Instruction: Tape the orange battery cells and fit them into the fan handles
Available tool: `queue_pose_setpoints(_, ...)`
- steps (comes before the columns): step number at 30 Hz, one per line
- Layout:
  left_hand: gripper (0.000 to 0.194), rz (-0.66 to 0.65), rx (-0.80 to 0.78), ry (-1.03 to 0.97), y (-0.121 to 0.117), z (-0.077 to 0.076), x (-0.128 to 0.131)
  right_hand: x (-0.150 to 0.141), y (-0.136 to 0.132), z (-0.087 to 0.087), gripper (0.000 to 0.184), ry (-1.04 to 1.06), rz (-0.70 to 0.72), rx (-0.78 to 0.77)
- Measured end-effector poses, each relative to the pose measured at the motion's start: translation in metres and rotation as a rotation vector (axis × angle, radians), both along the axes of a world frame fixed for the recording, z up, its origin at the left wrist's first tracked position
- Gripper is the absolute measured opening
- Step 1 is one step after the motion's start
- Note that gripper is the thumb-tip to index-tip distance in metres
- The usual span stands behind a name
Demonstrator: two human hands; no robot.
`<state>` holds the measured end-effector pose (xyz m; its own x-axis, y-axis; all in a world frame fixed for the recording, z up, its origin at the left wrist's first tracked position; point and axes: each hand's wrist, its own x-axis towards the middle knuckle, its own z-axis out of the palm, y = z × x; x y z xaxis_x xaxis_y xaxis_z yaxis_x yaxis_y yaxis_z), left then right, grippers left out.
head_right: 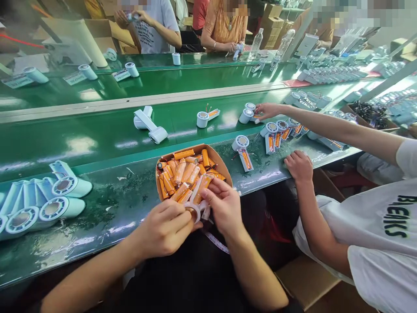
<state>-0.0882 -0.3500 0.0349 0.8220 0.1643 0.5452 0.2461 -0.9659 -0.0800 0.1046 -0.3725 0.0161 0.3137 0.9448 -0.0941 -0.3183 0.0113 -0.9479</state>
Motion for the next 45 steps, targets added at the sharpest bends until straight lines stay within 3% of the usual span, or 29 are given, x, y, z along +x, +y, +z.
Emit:
queue_pose_setpoints(2,0.025,-0.091,-0.074,-0.026,-0.01,-0.014,0.004,0.026,0.013,0.011,0.046,-0.062,-0.096,0.061)
queue_pose_setpoints(4,0.025,-0.139,-0.117,-0.05,-0.011,-0.021,0.002,0.058,0.028,0.023,0.043,-0.097,-0.293,0.199)
queue_pose_setpoints(6,0.019,-0.016,-0.113,-0.075,0.002,-0.021,-0.006,0.081,0.038,0.03,0.043,-0.094,-0.414,0.312)
queue_pose_setpoints(9,0.013,0.239,-0.071,-0.044,0.034,-0.012,-0.017,0.083,0.034,0.023,0.05,-0.104,-0.297,0.26)
queue_pose_setpoints(11,0.017,0.302,-0.052,0.0,0.052,-0.007,-0.021,0.071,0.022,0.007,0.051,-0.127,-0.175,0.168)
queue_pose_setpoints(16,0.019,0.308,-0.112,0.027,0.064,-0.007,-0.022,0.052,-0.007,-0.026,0.045,-0.116,-0.072,0.111)
queue_pose_setpoints(23,0.023,0.222,-0.256,-0.01,0.055,-0.006,-0.02,0.069,-0.012,-0.021,0.048,-0.089,-0.098,0.137)
queue_pose_setpoints(25,0.033,0.133,-0.346,-0.033,0.064,0.0,-0.016,0.073,-0.011,-0.021,0.047,-0.074,-0.102,0.145)
queue_pose_setpoints(27,0.043,0.139,-0.455,-0.057,0.086,0.009,-0.01,0.074,-0.011,-0.023,0.048,-0.036,-0.106,0.14)
queue_pose_setpoints(29,0.047,0.381,-0.537,-0.025,0.122,0.017,-0.004,0.072,-0.011,-0.026,0.048,0.009,-0.094,0.12)
queue_pose_setpoints(32,0.057,0.936,-0.638,0.16,0.192,0.019,0.001,0.068,-0.015,-0.03,0.047,0.042,-0.091,0.097)
queue_pose_setpoints(33,0.059,1.047,-0.692,0.22,0.213,0.016,0.002,0.068,-0.017,-0.032,0.046,0.045,-0.099,0.094)
queue_pose_setpoints(35,0.06,1.123,-0.765,0.269,0.245,0.006,0.003,0.069,-0.021,-0.037,0.045,0.053,-0.115,0.086)
queue_pose_setpoints(37,0.056,1.086,-0.766,0.256,0.261,-0.005,0.006,0.073,-0.024,-0.042,0.043,0.058,-0.115,0.079)
queue_pose_setpoints(40,0.048,0.963,-0.698,0.248,0.268,-0.015,0.014,0.084,-0.023,-0.045,0.04,0.045,-0.101,0.076)
queue_pose_setpoints(45,0.032,0.641,-0.631,0.397,0.278,-0.009,0.034,0.099,0.009,-0.027,0.042,-0.029,-0.094,0.183)
